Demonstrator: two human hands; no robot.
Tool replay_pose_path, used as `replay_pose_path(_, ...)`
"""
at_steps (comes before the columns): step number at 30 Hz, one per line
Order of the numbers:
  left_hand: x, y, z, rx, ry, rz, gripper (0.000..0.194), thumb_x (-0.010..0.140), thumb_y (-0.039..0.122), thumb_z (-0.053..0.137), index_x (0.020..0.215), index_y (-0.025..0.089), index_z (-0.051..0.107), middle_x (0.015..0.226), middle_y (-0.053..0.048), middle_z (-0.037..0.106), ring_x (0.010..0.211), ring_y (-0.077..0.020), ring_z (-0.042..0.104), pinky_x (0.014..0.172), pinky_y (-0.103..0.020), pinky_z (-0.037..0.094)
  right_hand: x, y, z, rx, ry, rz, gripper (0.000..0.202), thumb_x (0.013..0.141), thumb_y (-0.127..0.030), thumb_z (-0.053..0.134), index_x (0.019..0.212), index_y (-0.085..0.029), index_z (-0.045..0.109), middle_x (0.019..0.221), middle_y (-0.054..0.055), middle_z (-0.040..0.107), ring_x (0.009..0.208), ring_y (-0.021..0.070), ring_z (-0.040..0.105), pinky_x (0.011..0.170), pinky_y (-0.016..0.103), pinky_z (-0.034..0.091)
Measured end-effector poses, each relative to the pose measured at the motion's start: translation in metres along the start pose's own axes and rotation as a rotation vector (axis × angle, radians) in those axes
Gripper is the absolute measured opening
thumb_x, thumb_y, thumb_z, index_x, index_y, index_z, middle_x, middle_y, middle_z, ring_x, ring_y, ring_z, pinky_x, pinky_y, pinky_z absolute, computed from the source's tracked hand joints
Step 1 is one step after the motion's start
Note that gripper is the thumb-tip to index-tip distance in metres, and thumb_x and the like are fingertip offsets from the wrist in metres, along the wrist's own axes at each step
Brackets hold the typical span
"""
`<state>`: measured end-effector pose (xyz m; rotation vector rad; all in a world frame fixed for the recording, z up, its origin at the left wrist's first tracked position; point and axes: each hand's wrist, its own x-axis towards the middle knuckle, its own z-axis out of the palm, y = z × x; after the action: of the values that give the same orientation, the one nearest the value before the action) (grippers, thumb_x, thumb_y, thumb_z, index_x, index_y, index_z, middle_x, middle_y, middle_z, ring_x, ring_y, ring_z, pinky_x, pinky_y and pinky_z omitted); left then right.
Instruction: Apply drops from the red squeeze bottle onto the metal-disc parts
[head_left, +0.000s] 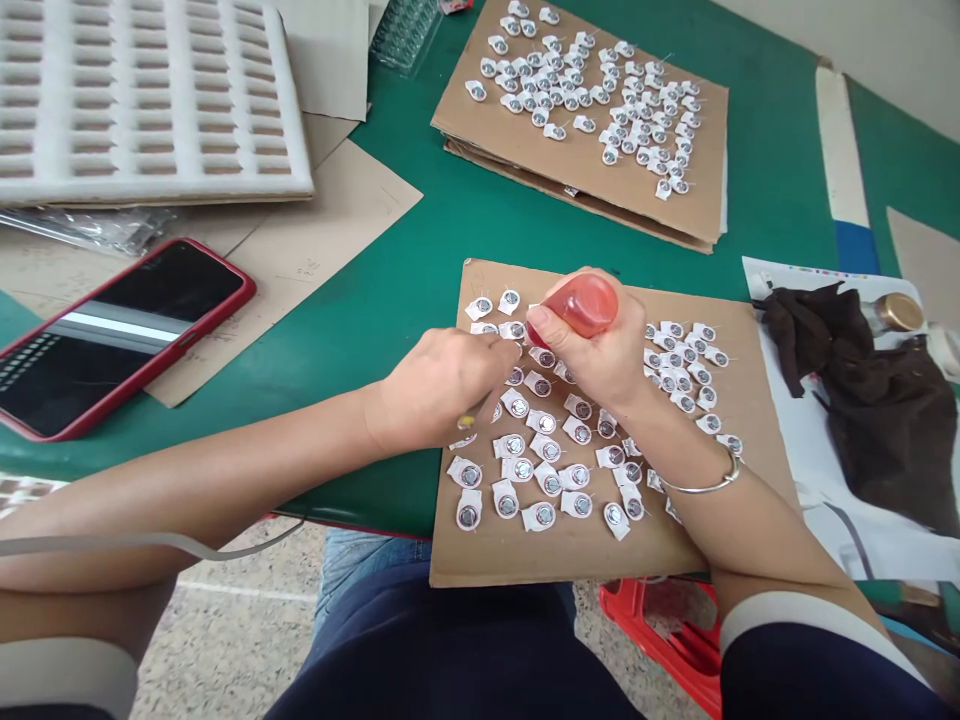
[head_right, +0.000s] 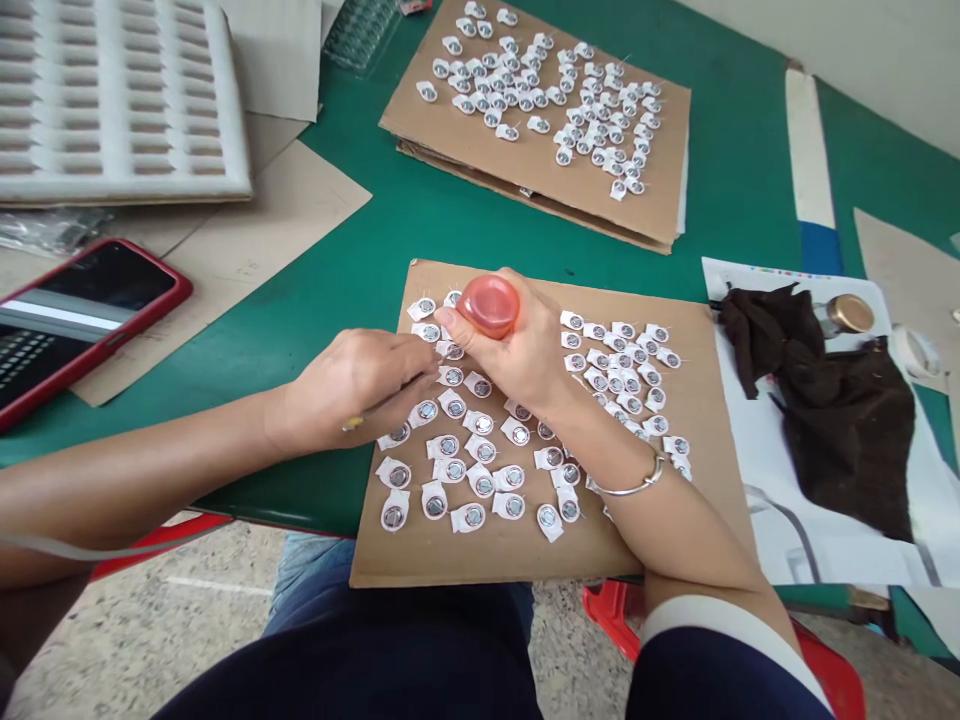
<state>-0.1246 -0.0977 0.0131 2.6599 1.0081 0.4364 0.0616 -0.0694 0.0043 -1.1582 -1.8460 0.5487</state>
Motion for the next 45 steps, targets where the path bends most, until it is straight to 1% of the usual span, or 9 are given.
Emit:
replay_pose_path(2, 0.001, -0.004, -0.002, -0.121, 0.012, -0.038, 0.014, 0.08, 0.015, 0.043, 0.076, 0.014, 0.056, 0.07, -0.003, 0.06, 0.062, -0.0136, 0.057, 0.056, -0.025, 0.043, 0.0, 0.001, 0.0, 0.003, 0.006, 0.006, 0.024, 0.072, -0.042, 0.069, 0.076, -0.021, 0.056, 0.073, 0.001, 0.059, 0.068, 0.0149, 0.056, 0.067, 0.036, 0.049)
replay_pose_path(5, 0.003, -0.008, -0.004, -0.242, 0.047, -0.044, 0.014, 0.08, 0.014, 0.045, 0.074, 0.014, 0.057, 0.069, -0.002, 0.061, 0.06, -0.0111, 0.055, 0.054, -0.022, 0.041, -0.001, 0.002, 0.001, 0.006, 0.053, 0.016, 0.024, 0.073, -0.042, 0.068, 0.075, -0.021, 0.056, 0.071, 0.0, 0.059, 0.065, 0.0142, 0.057, 0.064, 0.035, 0.049)
replay_pose_path(9, 0.003, -0.012, -0.002, -0.258, 0.091, -0.038, 0.009, 0.078, 0.014, 0.05, 0.073, 0.014, 0.057, 0.067, 0.0, 0.061, 0.058, -0.0095, 0.055, 0.053, -0.021, 0.038, -0.003, 0.0, 0.0, 0.01, 0.17, 0.0, 0.025, 0.075, -0.045, 0.064, 0.073, -0.022, 0.054, 0.07, 0.0, 0.06, 0.064, 0.0141, 0.057, 0.061, 0.035, 0.05)
replay_pose_path(12, 0.002, -0.014, -0.001, -0.247, 0.116, -0.03, 0.006, 0.076, 0.012, 0.053, 0.073, 0.015, 0.057, 0.067, 0.002, 0.062, 0.057, -0.0084, 0.055, 0.052, -0.02, 0.036, -0.003, -0.002, -0.001, -0.011, 0.2, -0.012, 0.025, 0.076, -0.044, 0.063, 0.071, -0.022, 0.054, 0.068, 0.0, 0.059, 0.062, 0.0142, 0.057, 0.06, 0.035, 0.05)
replay_pose_path(19, 0.003, -0.013, -0.002, -0.262, 0.124, -0.044, 0.009, 0.073, 0.008, 0.053, 0.071, 0.016, 0.057, 0.064, 0.003, 0.06, 0.053, -0.0068, 0.051, 0.05, -0.02, 0.034, -0.003, -0.003, 0.0, 0.023, 0.164, 0.015, 0.021, 0.074, -0.038, 0.066, 0.069, -0.021, 0.056, 0.067, 0.001, 0.061, 0.062, 0.0147, 0.058, 0.06, 0.035, 0.049)
replay_pose_path(27, 0.002, -0.014, -0.001, -0.257, 0.103, -0.063, 0.008, 0.074, 0.013, 0.052, 0.072, 0.015, 0.059, 0.066, 0.001, 0.062, 0.057, -0.0094, 0.055, 0.051, -0.02, 0.036, -0.003, -0.003, 0.001, -0.012, 0.14, 0.022, 0.022, 0.074, -0.039, 0.067, 0.069, -0.021, 0.056, 0.067, 0.001, 0.061, 0.063, 0.0148, 0.058, 0.062, 0.036, 0.049)
replay_pose_path(37, 0.002, -0.012, -0.002, -0.257, 0.081, -0.088, 0.009, 0.075, 0.014, 0.051, 0.072, 0.015, 0.059, 0.067, 0.0, 0.063, 0.059, -0.0109, 0.057, 0.054, -0.021, 0.039, -0.005, -0.001, 0.002, -0.018, 0.113, 0.049, 0.023, 0.076, -0.041, 0.065, 0.072, -0.02, 0.056, 0.068, 0.001, 0.06, 0.064, 0.0143, 0.057, 0.065, 0.036, 0.049)
replay_pose_path(42, 0.003, -0.012, -0.003, -0.27, 0.086, -0.072, 0.01, 0.075, 0.014, 0.05, 0.072, 0.015, 0.06, 0.067, 0.0, 0.063, 0.059, -0.0109, 0.057, 0.054, -0.021, 0.04, -0.004, -0.001, 0.002, -0.039, 0.139, -0.009, 0.022, 0.074, -0.04, 0.067, 0.071, -0.021, 0.056, 0.071, 0.001, 0.061, 0.066, 0.0153, 0.057, 0.065, 0.036, 0.05)
replay_pose_path(45, 0.003, -0.013, -0.002, -0.281, 0.096, -0.073, 0.009, 0.076, 0.016, 0.052, 0.072, 0.015, 0.06, 0.066, 0.0, 0.063, 0.059, -0.0108, 0.057, 0.053, -0.021, 0.039, -0.005, 0.0, 0.002, -0.058, 0.128, -0.035, 0.022, 0.074, -0.041, 0.067, 0.072, -0.023, 0.055, 0.071, 0.001, 0.06, 0.065, 0.0158, 0.057, 0.065, 0.037, 0.05)
